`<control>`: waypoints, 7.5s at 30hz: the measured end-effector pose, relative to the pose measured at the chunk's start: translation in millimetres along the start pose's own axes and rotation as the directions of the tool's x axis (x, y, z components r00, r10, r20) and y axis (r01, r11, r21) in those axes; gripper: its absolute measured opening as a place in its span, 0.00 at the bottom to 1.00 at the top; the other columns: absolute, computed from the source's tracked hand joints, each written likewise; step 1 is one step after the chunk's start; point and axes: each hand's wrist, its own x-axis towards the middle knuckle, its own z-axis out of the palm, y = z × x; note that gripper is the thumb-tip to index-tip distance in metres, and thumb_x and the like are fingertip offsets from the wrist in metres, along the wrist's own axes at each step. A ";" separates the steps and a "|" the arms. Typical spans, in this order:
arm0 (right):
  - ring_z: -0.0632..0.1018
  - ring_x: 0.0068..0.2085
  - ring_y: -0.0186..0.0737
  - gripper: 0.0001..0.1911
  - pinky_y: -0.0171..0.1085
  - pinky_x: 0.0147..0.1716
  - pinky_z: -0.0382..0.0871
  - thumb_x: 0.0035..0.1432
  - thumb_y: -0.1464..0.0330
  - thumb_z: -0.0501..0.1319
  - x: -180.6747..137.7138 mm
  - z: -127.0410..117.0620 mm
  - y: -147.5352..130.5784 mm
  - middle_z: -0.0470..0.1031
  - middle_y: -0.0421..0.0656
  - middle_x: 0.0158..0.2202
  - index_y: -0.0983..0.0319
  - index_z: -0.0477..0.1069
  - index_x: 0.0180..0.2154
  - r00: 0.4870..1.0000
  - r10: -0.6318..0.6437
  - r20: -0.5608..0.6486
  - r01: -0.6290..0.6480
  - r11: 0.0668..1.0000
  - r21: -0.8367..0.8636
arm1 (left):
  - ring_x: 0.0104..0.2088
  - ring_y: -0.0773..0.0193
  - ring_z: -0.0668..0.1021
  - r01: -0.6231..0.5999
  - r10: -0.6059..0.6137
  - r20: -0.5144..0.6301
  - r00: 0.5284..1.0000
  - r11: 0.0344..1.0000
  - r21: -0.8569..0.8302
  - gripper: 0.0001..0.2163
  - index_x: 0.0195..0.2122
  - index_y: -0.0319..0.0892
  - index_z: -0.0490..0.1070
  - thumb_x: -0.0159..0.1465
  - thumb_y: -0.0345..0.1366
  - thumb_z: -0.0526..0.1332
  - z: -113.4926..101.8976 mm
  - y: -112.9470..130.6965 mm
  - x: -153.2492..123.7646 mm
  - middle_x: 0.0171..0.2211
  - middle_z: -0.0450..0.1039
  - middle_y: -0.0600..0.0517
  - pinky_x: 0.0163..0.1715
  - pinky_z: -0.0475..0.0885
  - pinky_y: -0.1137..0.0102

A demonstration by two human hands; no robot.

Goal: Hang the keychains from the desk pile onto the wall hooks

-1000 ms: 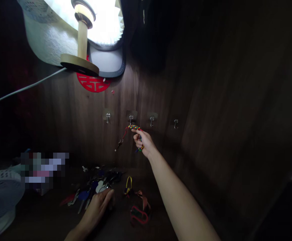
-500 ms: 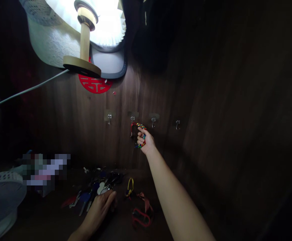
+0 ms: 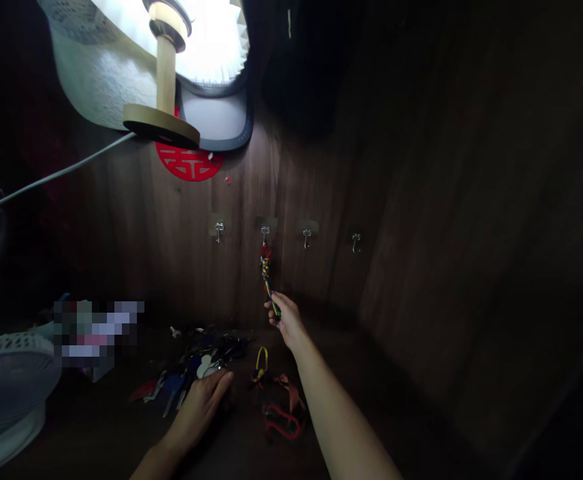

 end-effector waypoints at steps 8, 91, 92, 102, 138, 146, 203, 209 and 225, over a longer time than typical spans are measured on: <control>0.72 0.21 0.28 0.11 0.28 0.19 0.64 0.47 0.67 0.65 -17.2 -27.4 29.5 0.77 0.38 0.25 0.59 0.71 0.35 0.999 0.028 0.022 -0.027 0.999 -0.028 | 0.26 0.65 0.72 -0.015 0.017 0.029 0.999 0.998 -0.061 0.20 0.24 0.42 0.66 0.66 0.46 0.43 -3.0 4.1 -2.0 0.22 0.69 0.53 0.29 0.63 0.74; 0.72 0.29 0.34 0.23 0.33 0.30 0.64 0.49 0.67 0.62 -83.6 -6.5 72.4 0.71 0.36 0.28 0.57 0.63 0.48 0.907 -0.207 0.366 0.356 0.841 -0.407 | 0.42 0.62 0.76 -0.006 -0.052 -0.248 0.967 0.973 -0.229 0.14 0.46 0.44 0.70 0.64 0.42 0.51 8.4 10.1 6.0 0.42 0.76 0.50 0.43 0.70 0.69; 0.72 0.30 0.35 0.23 0.33 0.30 0.65 0.49 0.67 0.62 -83.7 -6.8 72.0 0.71 0.36 0.28 0.57 0.63 0.48 0.908 -0.208 0.365 0.355 0.844 -0.402 | 0.41 0.62 0.76 -0.005 -0.050 -0.241 0.969 0.975 -0.224 0.14 0.45 0.44 0.70 0.63 0.43 0.52 8.5 10.3 5.9 0.41 0.76 0.50 0.42 0.70 0.70; 0.72 0.31 0.33 0.25 0.32 0.32 0.65 0.47 0.66 0.65 -82.6 -10.5 70.9 0.72 0.36 0.30 0.56 0.65 0.49 0.945 -0.130 0.302 0.193 0.963 -0.190 | 0.30 0.66 0.75 0.016 -0.069 -0.309 0.949 0.985 -0.171 0.12 0.35 0.42 0.70 0.63 0.43 0.52 10.7 5.4 6.8 0.30 0.75 0.53 0.31 0.68 0.74; 0.74 0.46 0.40 0.27 0.36 0.35 0.66 0.49 0.74 0.50 2.8 39.2 -61.5 0.74 0.47 0.48 0.60 0.64 0.53 0.698 -0.675 0.239 0.697 0.566 -0.440 | 0.35 0.63 0.76 -0.009 0.032 -0.121 0.992 0.982 0.187 0.11 0.34 0.46 0.70 0.66 0.39 0.49 9.4 6.8 2.8 0.32 0.75 0.54 0.39 0.65 0.70; 0.73 0.48 0.39 0.32 0.45 0.48 0.64 0.47 0.79 0.47 33.1 52.6 -75.7 0.74 0.42 0.49 0.55 0.63 0.54 0.613 -0.709 0.349 0.746 0.374 -0.551 | 0.36 0.64 0.75 -0.002 0.024 -0.120 0.993 0.983 0.183 0.11 0.33 0.46 0.70 0.65 0.37 0.49 8.8 9.0 3.4 0.32 0.75 0.54 0.36 0.65 0.72; 0.76 0.36 0.41 0.15 0.39 0.39 0.68 0.50 0.63 0.58 -92.5 -64.0 65.2 0.77 0.42 0.30 0.61 0.72 0.40 0.906 -0.174 0.387 0.393 0.687 -0.611 | 0.46 0.60 0.70 -0.311 0.300 0.102 0.948 0.820 0.480 0.14 0.49 0.51 0.67 0.61 0.37 0.57 16.5 18.0 -11.3 0.45 0.70 0.52 0.47 0.63 0.66; 0.76 0.31 0.39 0.14 0.38 0.38 0.67 0.54 0.65 0.53 -100.7 -60.3 65.1 0.75 0.38 0.24 0.59 0.72 0.41 0.874 -0.105 0.475 0.440 0.586 -0.681 | 0.46 0.57 0.69 -0.195 0.228 0.018 0.974 0.791 0.580 0.10 0.43 0.47 0.71 0.62 0.35 0.55 18.5 17.0 -10.2 0.44 0.70 0.49 0.48 0.60 0.60; 0.77 0.39 0.44 0.15 0.42 0.42 0.67 0.53 0.67 0.51 -75.6 -79.9 81.0 0.78 0.42 0.33 0.56 0.74 0.38 0.917 -0.359 0.175 0.305 0.345 -0.888 | 0.46 0.61 0.69 -0.486 0.428 0.232 0.874 0.746 0.456 0.19 0.54 0.51 0.62 0.63 0.30 0.53 17.6 29.3 -16.2 0.47 0.68 0.52 0.48 0.63 0.66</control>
